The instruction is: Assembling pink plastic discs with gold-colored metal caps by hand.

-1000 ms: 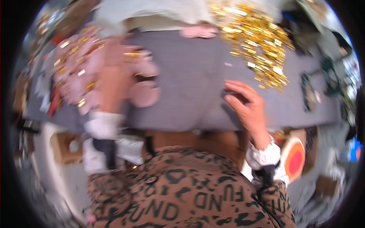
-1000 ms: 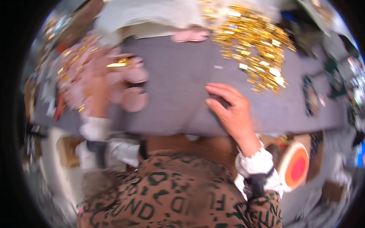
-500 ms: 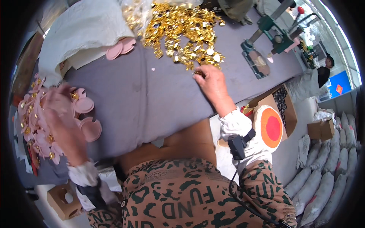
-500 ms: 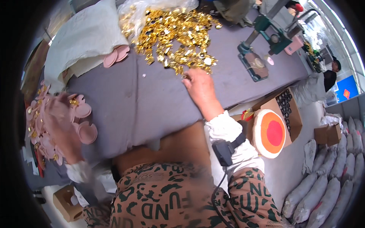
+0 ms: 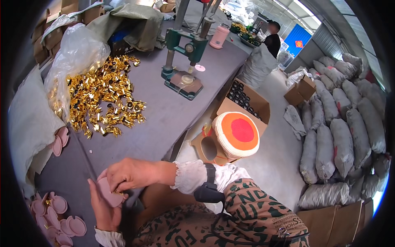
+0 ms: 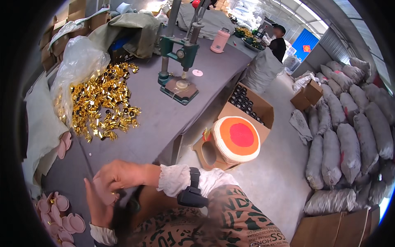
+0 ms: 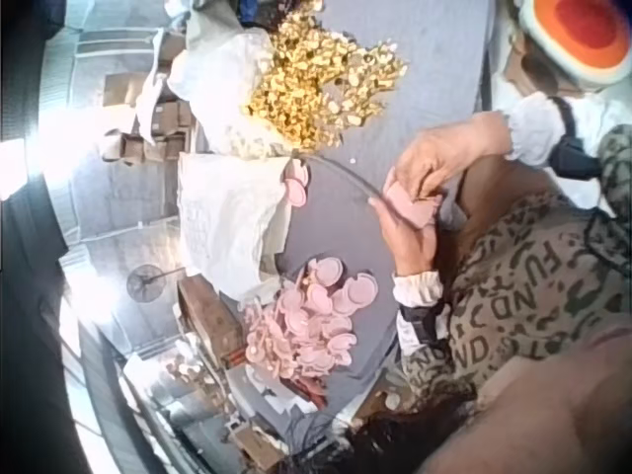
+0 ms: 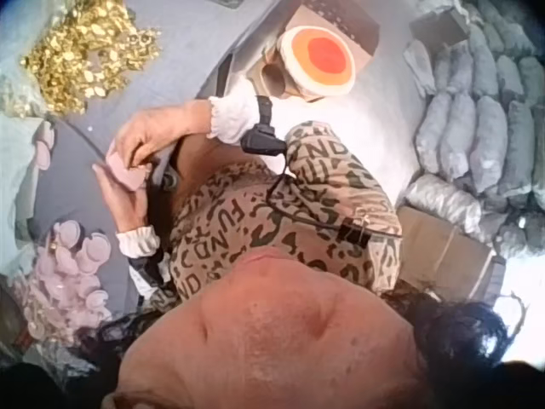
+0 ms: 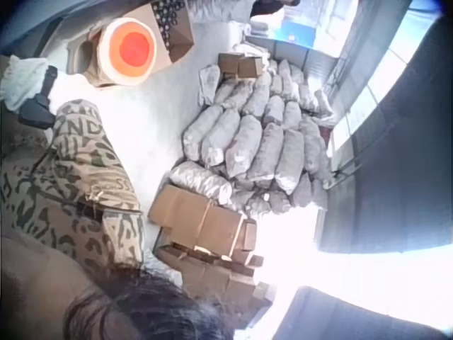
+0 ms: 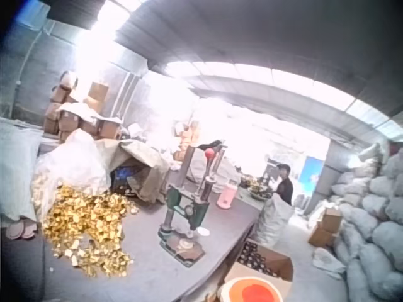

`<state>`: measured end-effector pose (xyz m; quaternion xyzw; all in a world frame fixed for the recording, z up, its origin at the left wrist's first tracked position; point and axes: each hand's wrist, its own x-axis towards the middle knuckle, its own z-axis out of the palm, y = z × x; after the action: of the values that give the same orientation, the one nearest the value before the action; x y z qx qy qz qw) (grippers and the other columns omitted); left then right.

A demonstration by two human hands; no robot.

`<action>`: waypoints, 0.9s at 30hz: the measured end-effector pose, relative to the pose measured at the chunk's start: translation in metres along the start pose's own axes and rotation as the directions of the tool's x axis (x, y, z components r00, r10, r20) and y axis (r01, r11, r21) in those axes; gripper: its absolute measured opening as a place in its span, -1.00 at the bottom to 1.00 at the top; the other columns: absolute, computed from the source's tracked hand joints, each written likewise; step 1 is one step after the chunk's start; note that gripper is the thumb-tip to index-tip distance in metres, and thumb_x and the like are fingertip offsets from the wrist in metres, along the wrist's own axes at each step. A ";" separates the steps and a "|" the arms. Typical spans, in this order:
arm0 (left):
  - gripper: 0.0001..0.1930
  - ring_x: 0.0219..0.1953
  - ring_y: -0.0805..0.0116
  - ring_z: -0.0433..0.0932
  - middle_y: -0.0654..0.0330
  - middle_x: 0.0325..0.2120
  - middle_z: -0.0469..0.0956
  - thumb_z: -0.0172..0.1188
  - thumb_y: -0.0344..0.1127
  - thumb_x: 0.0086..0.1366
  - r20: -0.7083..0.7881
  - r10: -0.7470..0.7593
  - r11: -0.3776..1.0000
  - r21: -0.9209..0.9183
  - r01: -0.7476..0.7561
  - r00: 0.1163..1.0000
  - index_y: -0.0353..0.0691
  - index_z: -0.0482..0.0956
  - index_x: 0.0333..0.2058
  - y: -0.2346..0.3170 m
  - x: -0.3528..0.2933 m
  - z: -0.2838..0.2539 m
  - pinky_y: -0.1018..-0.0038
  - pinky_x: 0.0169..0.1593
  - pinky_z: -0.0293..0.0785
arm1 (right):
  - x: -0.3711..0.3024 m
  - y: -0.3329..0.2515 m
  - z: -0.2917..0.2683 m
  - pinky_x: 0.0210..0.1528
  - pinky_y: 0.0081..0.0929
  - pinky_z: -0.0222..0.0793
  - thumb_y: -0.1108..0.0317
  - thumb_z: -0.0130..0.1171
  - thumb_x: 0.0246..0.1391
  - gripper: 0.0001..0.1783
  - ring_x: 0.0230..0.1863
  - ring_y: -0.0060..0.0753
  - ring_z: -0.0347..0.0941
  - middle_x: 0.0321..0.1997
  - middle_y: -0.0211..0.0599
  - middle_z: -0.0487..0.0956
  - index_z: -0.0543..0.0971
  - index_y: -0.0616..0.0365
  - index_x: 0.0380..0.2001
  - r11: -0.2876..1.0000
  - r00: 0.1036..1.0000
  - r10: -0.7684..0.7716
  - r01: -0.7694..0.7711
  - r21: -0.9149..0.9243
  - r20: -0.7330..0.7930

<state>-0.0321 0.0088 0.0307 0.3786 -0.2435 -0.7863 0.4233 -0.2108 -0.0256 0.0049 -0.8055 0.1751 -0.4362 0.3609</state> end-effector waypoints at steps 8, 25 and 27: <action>-0.44 -0.35 0.39 0.54 0.21 -0.26 0.55 -0.28 0.19 0.46 -0.068 0.028 0.999 0.047 -0.025 0.997 -0.19 0.41 0.01 -0.020 0.006 -0.013 0.51 -0.38 0.42 | 0.005 -0.002 0.007 -0.11 -0.32 0.50 0.56 0.29 -0.21 -0.84 -0.05 -0.01 0.55 -0.35 -0.12 0.60 0.65 0.23 -0.43 0.955 0.953 0.281 -0.290 0.065 0.113; -0.51 0.21 0.14 0.32 0.00 0.25 0.25 -0.12 -0.17 0.45 0.137 0.767 0.390 0.676 -0.625 0.627 -0.37 0.22 0.22 0.002 -0.033 -0.064 0.27 0.28 0.20 | 0.047 -0.012 0.085 -0.25 -0.63 0.46 0.53 0.33 -0.06 -0.81 -0.28 -0.60 0.53 -0.29 -0.30 0.63 0.66 0.35 -0.32 0.489 0.792 0.609 -0.421 0.764 0.047; -0.54 0.21 0.17 0.33 0.06 0.24 0.27 -0.16 -0.23 0.45 0.327 0.756 -0.053 0.894 -0.445 0.568 -0.37 0.26 0.22 0.056 -0.036 -0.144 0.33 0.29 0.19 | 0.056 -0.016 0.083 -0.19 -0.52 0.49 0.50 0.30 -0.05 -0.76 -0.26 -0.49 0.56 -0.27 -0.27 0.63 0.64 0.30 -0.24 0.711 0.867 0.499 -0.407 0.573 -0.003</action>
<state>0.1231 0.0009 -0.0013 0.4965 -0.7259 -0.1513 0.4513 -0.1113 -0.0128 0.0189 -0.5601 0.2614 -0.4279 0.6595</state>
